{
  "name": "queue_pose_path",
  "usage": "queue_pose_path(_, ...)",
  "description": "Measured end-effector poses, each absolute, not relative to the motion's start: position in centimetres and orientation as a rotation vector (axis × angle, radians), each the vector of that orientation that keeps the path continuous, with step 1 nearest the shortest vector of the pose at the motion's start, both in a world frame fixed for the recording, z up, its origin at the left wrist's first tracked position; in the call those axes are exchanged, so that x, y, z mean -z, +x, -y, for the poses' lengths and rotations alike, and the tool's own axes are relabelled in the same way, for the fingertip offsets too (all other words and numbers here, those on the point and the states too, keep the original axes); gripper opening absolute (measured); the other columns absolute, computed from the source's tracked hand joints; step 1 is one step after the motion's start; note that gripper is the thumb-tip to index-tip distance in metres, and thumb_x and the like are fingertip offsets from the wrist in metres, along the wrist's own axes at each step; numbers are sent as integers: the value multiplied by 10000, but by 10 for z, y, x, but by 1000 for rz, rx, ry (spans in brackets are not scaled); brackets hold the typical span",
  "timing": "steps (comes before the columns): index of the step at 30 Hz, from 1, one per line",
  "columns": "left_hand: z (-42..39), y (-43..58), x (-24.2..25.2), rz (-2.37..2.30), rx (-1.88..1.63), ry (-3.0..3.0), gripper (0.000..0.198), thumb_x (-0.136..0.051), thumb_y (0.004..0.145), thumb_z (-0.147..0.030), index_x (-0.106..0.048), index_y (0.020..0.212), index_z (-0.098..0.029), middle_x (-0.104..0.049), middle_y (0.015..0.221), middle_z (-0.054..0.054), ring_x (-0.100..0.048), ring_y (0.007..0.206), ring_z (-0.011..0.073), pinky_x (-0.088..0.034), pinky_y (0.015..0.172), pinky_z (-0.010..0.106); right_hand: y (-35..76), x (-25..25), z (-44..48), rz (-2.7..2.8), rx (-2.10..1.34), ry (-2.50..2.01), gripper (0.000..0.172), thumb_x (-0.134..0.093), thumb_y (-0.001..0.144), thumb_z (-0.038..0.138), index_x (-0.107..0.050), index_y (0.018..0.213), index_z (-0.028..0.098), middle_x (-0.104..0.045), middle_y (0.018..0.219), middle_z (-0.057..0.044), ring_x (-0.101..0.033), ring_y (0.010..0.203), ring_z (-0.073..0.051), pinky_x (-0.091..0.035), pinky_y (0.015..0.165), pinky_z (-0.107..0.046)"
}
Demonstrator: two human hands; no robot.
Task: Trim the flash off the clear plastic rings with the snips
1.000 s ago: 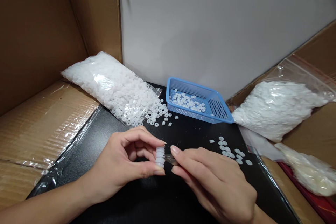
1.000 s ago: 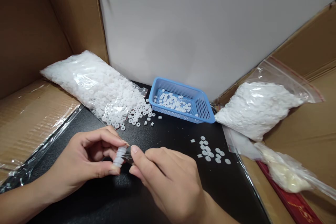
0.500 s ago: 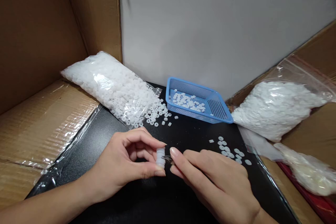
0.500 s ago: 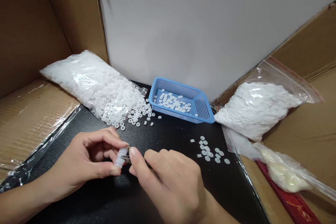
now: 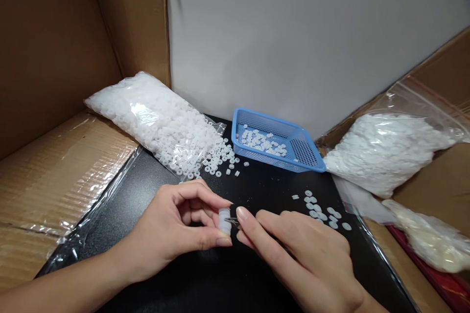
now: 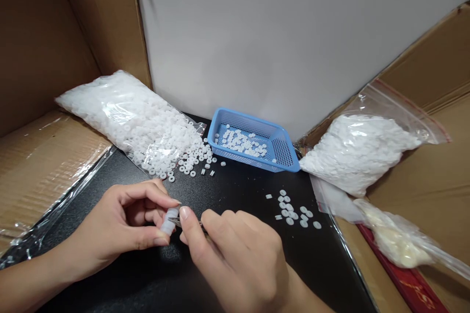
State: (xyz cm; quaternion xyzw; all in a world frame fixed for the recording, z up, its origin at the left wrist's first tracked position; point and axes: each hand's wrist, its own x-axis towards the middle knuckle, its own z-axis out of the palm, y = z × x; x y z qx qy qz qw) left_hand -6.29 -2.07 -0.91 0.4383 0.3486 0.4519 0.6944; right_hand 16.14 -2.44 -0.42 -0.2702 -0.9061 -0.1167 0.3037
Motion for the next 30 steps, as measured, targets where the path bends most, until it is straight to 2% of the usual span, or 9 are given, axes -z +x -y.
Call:
queue_pose_path(3, 22, -63, 9, -785, -987, 989, 277, -903, 648, -100, -795, 885, -195, -712, 740, -34, -658, 625, 52, -542, 616, 112, 161, 2, 24, 2404, 344, -701, 286, -443, 1046, 179, -686, 1197, 181, -765, 794, -27, -562, 515, -127, -356, 481, -309)
queue_pose_path(7, 21, -63, 11, -787, -1009, 1033, 284, -897, 656, -100, -793, 899, -204, -695, 770, -38, -664, 653, 65, -555, 637, 138, 158, -5, 22, 2387, 263, -678, 242, -490, 1030, 152, -687, 1170, 132, -748, 747, -35, -586, 505, -130, -394, 469, -294)
queue_pose_path(11, 19, -62, 11, -789, -1112, 1148, 317, -875, 679, -73, -797, 941, -235, -726, 884, -19, -691, 790, 100, -574, 742, 173, 159, -9, 20, 2217, 55, -759, 262, -588, 971, 81, -661, 1213, 150, -742, 795, -36, -693, 651, -140, -530, 600, -247)
queue_pose_path(14, 19, -62, 9, -805, -1138, 1189, 358, -866, 691, -62, -799, 977, -268, -748, 920, -23, -693, 826, 105, -573, 788, 184, 160, -10, 21, 2106, -20, -786, 313, -608, 939, 46, -673, 1215, 181, -746, 847, -43, -723, 714, -153, -564, 645, -249)
queue_pose_path(18, 19, -62, 8, -817, -1160, 1219, 378, -870, 684, -59, -800, 974, -292, -756, 930, -28, -697, 833, 111, -575, 794, 194, 159, -10, 22, 2082, -49, -784, 329, -616, 929, 34, -678, 1216, 183, -743, 844, -42, -722, 713, -153, -573, 636, -253)
queue_pose_path(24, 19, -63, 9, -812, -1169, 1237, 327, -868, 690, -66, -800, 943, -262, -746, 917, -17, -688, 821, 112, -574, 772, 192, 161, -10, 19, 2080, -100, -769, 382, -613, 919, 0, -672, 1259, 163, -722, 872, -52, -704, 756, -143, -563, 651, -240)
queue_pose_path(27, 19, -63, 10, -800, -1164, 1235, 321, -869, 691, -70, -796, 945, -253, -737, 922, -15, -683, 828, 112, -572, 771, 191, 164, -8, 17, 2096, -135, -780, 456, -575, 928, -18, -648, 1335, 173, -665, 883, -45, -669, 721, -111, -524, 606, -210)
queue_pose_path(30, 19, -64, 11, -799, -1163, 1217, 323, -880, 679, -76, -790, 940, -245, -733, 927, -13, -682, 811, 111, -573, 763, 195, 165, -6, 15, 2094, -158, -821, 520, -511, 964, 12, -586, 1421, 248, -564, 835, -13, -594, 643, -93, -474, 546, -204)
